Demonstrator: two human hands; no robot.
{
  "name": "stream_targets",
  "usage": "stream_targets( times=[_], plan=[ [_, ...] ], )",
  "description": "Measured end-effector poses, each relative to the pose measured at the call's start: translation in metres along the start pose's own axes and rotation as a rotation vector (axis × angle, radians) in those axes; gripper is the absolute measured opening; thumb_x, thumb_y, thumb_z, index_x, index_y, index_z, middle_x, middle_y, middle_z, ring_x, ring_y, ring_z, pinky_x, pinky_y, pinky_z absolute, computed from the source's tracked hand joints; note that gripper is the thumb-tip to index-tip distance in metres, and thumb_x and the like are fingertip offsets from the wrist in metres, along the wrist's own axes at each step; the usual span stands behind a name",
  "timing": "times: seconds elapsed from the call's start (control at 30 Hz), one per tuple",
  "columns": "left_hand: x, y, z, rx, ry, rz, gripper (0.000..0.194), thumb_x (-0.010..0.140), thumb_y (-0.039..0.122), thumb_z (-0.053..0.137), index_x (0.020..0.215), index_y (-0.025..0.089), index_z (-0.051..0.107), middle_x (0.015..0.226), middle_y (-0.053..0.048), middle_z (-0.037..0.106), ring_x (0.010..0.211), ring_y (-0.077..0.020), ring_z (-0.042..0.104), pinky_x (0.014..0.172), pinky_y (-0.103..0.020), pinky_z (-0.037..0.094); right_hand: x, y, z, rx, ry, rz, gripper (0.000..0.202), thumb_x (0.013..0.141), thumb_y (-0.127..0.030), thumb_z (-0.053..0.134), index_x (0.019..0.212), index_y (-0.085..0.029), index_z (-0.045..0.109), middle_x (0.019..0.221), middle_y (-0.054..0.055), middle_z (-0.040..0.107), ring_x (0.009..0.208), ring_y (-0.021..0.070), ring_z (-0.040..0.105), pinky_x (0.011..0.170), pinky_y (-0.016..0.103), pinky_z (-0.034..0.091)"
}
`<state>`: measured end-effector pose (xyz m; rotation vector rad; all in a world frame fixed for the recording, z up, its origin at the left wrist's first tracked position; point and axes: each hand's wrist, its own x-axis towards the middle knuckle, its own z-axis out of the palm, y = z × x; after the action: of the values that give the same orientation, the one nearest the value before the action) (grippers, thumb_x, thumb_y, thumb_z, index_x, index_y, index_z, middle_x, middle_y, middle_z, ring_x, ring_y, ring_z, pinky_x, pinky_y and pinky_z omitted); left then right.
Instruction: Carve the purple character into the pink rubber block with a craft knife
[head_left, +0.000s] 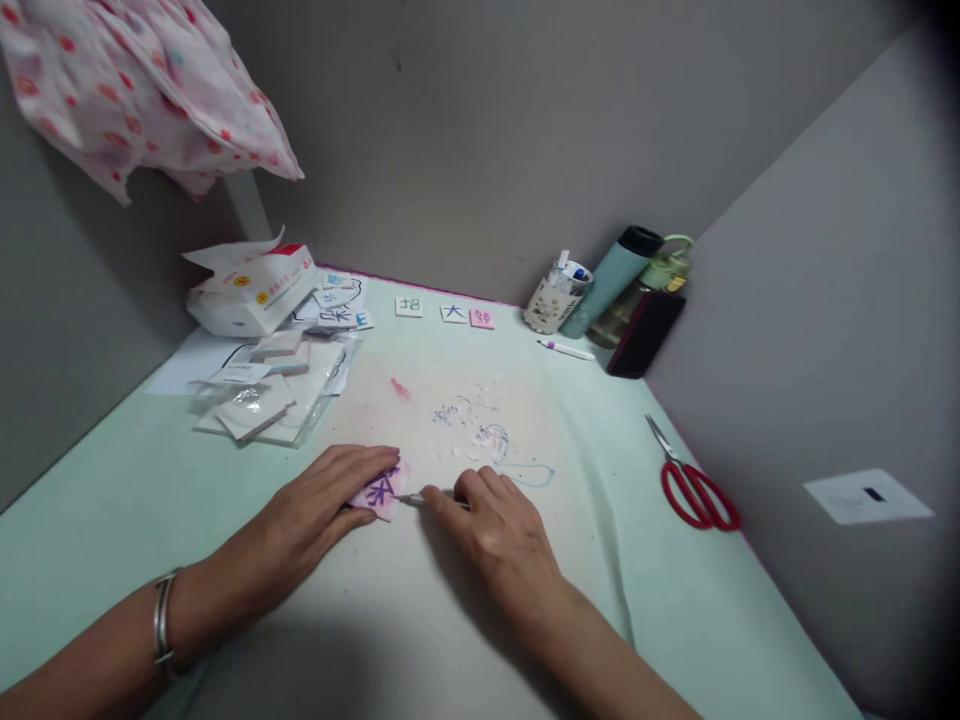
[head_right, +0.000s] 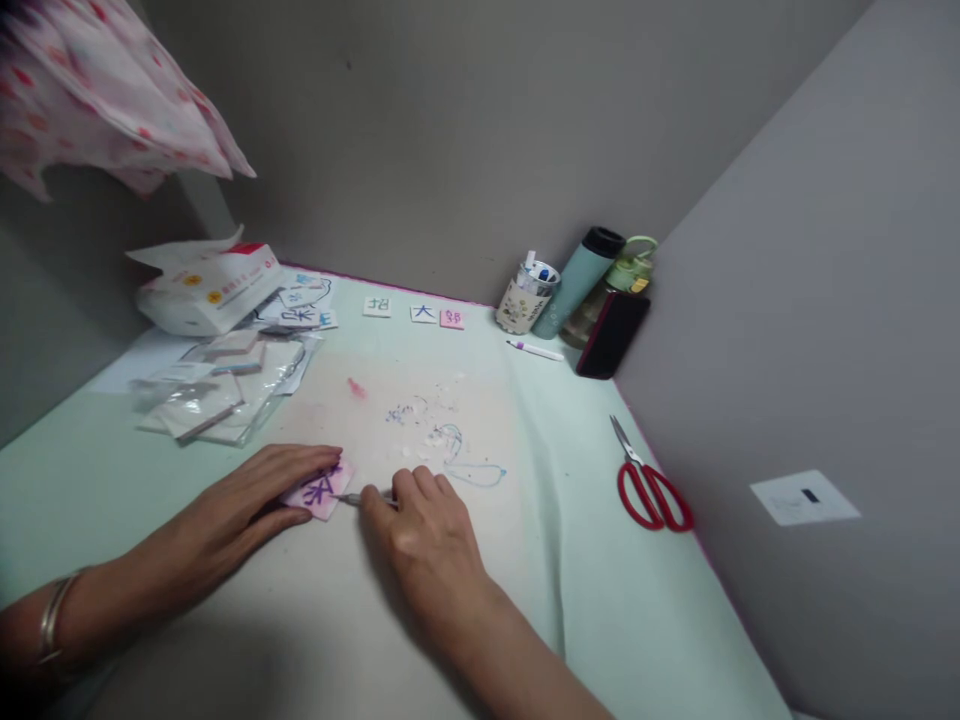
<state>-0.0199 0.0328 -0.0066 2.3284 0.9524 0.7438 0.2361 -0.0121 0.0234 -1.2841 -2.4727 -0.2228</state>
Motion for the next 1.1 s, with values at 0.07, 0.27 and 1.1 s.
stream_targets(
  times=[0.07,0.27,1.1],
  plan=[
    [-0.0002,-0.0007,-0.0001,0.001,-0.006,0.004,0.043,0.108,0.032,0.051,0.151,0.034,0.046,0.147,-0.004,0.062,0.137,-0.0257,0.056,0.115,-0.044,0.05,0.0002,-0.0014,0.0002,0.02,-0.018,0.0,0.024,0.096,-0.004,0.056,0.109,-0.018,0.069,0.081,0.005,0.061,0.072,0.0198,0.047,0.065,0.033,0.036],
    [-0.0012,-0.0049,-0.0001,0.003,-0.042,-0.01,0.045,0.109,0.034,0.05,0.153,0.036,0.042,0.15,-0.004,0.059,0.14,-0.025,0.053,0.118,-0.044,0.048,-0.0015,0.0016,-0.0014,0.05,0.004,0.008,0.026,0.095,-0.002,0.055,0.107,-0.019,0.071,0.08,0.005,0.062,0.071,0.0199,0.047,0.064,0.033,0.036],
    [-0.0011,-0.0044,0.0005,0.072,-0.06,0.06,0.045,0.111,0.032,0.047,0.156,0.033,0.037,0.152,-0.004,0.056,0.141,-0.0229,0.049,0.119,-0.041,0.046,-0.0032,0.008,-0.0038,0.176,-0.1,0.061,0.028,0.093,-0.002,0.059,0.107,-0.021,0.073,0.079,0.002,0.061,0.072,0.0174,0.051,0.062,0.03,0.032]
  ],
)
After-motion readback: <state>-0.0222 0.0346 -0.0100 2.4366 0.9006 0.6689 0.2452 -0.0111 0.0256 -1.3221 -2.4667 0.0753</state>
